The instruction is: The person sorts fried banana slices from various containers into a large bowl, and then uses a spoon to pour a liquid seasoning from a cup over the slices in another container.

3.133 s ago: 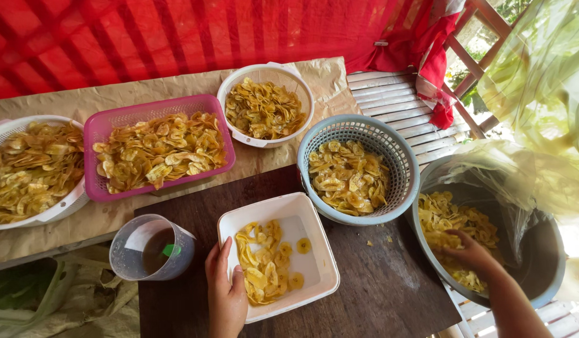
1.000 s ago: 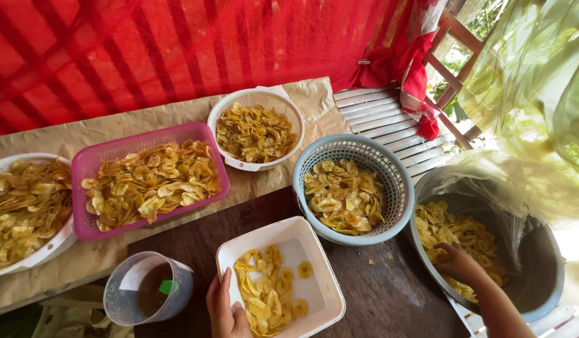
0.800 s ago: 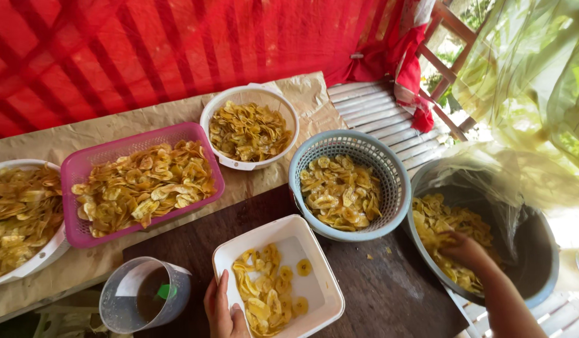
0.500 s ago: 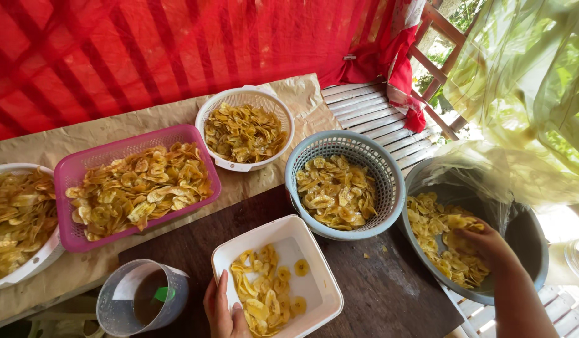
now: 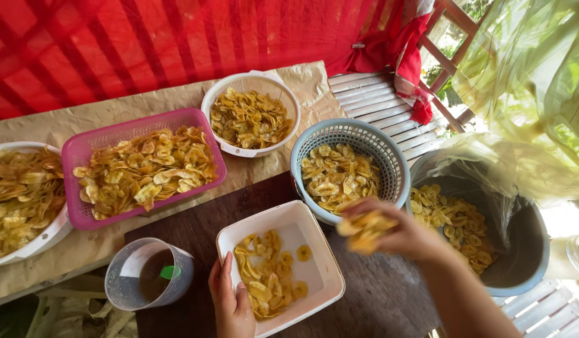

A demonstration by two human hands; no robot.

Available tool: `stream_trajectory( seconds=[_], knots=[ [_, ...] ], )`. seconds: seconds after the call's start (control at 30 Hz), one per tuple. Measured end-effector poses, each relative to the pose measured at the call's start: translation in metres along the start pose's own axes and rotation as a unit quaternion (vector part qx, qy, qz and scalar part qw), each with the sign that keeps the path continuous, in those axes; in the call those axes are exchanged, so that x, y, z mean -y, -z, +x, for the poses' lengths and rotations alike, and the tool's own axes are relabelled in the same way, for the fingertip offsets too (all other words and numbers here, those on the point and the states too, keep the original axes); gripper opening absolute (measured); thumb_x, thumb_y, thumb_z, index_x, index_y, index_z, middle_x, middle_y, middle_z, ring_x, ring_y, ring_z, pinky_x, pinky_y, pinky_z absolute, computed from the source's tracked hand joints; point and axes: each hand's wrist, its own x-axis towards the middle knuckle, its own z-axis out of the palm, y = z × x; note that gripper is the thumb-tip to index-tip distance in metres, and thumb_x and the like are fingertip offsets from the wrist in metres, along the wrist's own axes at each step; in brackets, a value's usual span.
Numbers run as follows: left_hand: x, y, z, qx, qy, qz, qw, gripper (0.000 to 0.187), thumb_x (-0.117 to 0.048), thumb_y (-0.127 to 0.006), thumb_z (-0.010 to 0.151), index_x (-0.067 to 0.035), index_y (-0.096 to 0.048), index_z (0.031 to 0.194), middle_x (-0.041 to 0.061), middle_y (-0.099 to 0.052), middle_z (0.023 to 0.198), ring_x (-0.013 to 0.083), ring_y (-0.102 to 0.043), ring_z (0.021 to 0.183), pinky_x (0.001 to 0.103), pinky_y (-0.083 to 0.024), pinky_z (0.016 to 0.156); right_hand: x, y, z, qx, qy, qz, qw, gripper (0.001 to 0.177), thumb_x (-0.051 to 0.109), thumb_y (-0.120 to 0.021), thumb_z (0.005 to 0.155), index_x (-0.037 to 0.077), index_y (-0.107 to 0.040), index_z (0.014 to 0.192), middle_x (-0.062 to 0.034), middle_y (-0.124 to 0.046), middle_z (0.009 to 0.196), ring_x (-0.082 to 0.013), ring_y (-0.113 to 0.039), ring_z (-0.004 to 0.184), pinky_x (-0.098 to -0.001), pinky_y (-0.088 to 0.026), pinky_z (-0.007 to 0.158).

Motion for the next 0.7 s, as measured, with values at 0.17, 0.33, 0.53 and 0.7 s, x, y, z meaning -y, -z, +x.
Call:
stream_trajectory(
  seconds=[0.17,0.33,0.53,0.7],
  knots=[
    [0.01,-0.001,-0.002,-0.013,-0.037,0.014,0.999,0.071,0.013,-0.046,0.082,-0.009,-0.045,0.15,0.02,-0.036,0.153,0.0353,-0.043,0.14,0.044,-0.039,0.112,0.032,-0.109,0.052,0.115,-0.023,-0.172,0.978,0.057,0.009,-0.088,0.076,0.016,-0.069,0.129,-0.0137,-0.065,0.133,-0.0286,-0.065,0.124,-0.0398,-0.049,0.107],
    [0.025,-0.002,0.0,-0.021,-0.055,-0.001,0.998,0.075,0.014,-0.044,0.08,-0.009,-0.045,0.151,0.02,-0.035,0.154,0.0343,-0.046,0.139,0.044,-0.038,0.116,0.038,-0.116,0.045,0.113,-0.017,-0.247,0.962,0.062,0.011,-0.088,0.078,0.011,-0.065,0.136,-0.0187,-0.046,0.147,-0.0344,-0.053,0.125,-0.0445,-0.047,0.102],
    [0.033,0.0,-0.002,-0.006,-0.028,0.024,0.999,0.072,0.012,-0.048,0.082,-0.009,-0.044,0.151,0.021,-0.031,0.155,0.0338,-0.045,0.137,0.043,-0.042,0.111,-0.054,0.051,-0.014,-0.242,-0.279,-0.201,0.907,0.028,0.015,-0.064,0.095,0.013,-0.074,0.121,-0.0032,-0.077,0.112,-0.0165,-0.071,0.101,-0.0308,-0.057,0.091],
    [0.032,-0.001,-0.004,0.011,0.033,0.005,0.999,0.071,0.013,-0.045,0.083,-0.009,-0.043,0.151,0.019,-0.026,0.157,0.0332,-0.04,0.142,0.044,-0.039,0.111,-0.195,0.215,-0.087,-0.434,-0.286,-0.155,0.84,0.047,0.035,-0.071,0.093,0.006,-0.069,0.129,-0.0133,-0.073,0.111,-0.0248,-0.068,0.1,-0.0406,-0.054,0.086]
  ],
)
